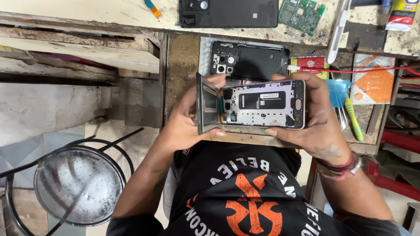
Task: The person repairs a disassembled smartphone at a workbench. They use a screwdriver to work on the phone's internal components, then align and press a replacement back panel onto the phone body and press the assembled phone together by hand.
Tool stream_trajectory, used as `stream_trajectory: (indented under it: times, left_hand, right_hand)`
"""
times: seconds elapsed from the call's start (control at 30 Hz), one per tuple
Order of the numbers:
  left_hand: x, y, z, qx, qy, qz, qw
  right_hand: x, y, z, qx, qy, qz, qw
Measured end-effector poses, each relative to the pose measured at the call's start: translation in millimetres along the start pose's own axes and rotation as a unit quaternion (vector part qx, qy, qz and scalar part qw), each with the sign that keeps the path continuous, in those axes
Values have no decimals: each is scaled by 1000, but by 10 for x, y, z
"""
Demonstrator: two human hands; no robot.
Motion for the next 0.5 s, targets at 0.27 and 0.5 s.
stream_trajectory:
  times: [0.27, 0.5]
  left_hand:
    - [-51, -39, 14, -17, -78, -11, 997]
    - [-65, -56, 4, 50, -197, -11, 979]
  right_hand:
    - [29, 68, -419, 25, 102, -30, 994]
    - [64, 54, -204, 11, 486, -55, 872]
Point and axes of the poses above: each hand's wrist, its own y-axis away from the middle knuckle, its own x-axis out of the palm, z = x × y, the point moved 2 cm from there along -y, towards the middle knuckle, and after that the axes turned 9 degrees about -z, right-handed, at the moved point
